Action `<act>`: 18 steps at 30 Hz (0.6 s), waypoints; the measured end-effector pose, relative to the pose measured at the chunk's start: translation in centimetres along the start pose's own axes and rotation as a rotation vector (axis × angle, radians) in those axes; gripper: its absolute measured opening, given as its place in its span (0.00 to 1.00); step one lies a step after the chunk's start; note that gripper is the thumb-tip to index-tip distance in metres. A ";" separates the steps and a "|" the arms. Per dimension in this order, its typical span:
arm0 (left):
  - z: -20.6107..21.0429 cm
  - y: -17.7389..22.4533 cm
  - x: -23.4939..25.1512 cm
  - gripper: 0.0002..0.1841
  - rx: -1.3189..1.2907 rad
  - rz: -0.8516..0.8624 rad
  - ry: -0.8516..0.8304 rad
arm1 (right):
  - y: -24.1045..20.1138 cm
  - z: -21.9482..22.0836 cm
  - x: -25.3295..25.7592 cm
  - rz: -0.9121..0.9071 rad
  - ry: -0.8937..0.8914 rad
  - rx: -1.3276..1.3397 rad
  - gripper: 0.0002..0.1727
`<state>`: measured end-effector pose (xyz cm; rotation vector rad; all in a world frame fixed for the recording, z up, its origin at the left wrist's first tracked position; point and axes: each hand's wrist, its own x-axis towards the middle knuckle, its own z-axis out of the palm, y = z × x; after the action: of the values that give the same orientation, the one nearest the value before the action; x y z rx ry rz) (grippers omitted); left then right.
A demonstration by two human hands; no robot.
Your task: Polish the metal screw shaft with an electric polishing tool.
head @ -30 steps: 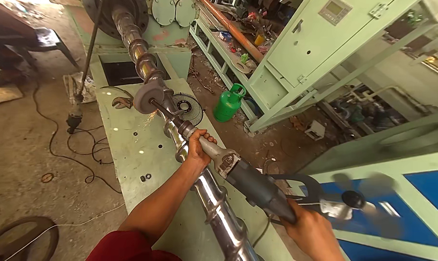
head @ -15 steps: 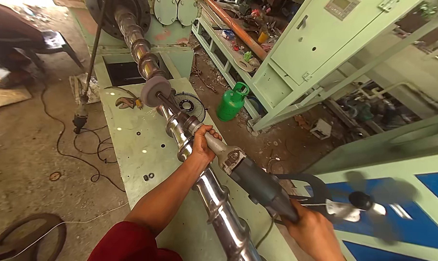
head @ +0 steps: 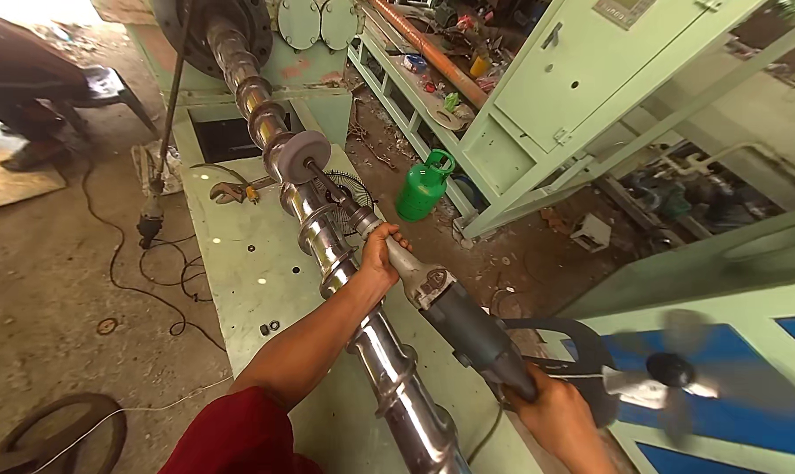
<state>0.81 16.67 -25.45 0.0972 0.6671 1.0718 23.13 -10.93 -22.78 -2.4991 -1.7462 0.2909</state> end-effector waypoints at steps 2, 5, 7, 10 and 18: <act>0.2 -0.1 0.6 0.05 0.020 -0.007 0.015 | 0.2 0.3 0.4 0.013 -0.015 0.016 0.21; 0.5 -0.4 1.2 0.06 0.057 -0.015 0.066 | 0.3 0.5 0.8 0.035 -0.069 0.058 0.22; 0.5 -0.6 1.7 0.06 0.076 -0.016 0.093 | 0.4 0.8 1.1 0.053 -0.090 0.094 0.22; 0.5 -0.9 2.1 0.06 0.088 -0.023 0.117 | 0.7 1.3 1.3 0.068 -0.106 0.130 0.22; 0.4 -0.5 0.9 0.06 0.082 -0.009 0.095 | 0.3 0.5 0.6 0.041 -0.079 0.098 0.22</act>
<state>1.70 17.29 -25.80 0.1145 0.7969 1.0457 23.48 -10.49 -23.37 -2.4881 -1.6660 0.4729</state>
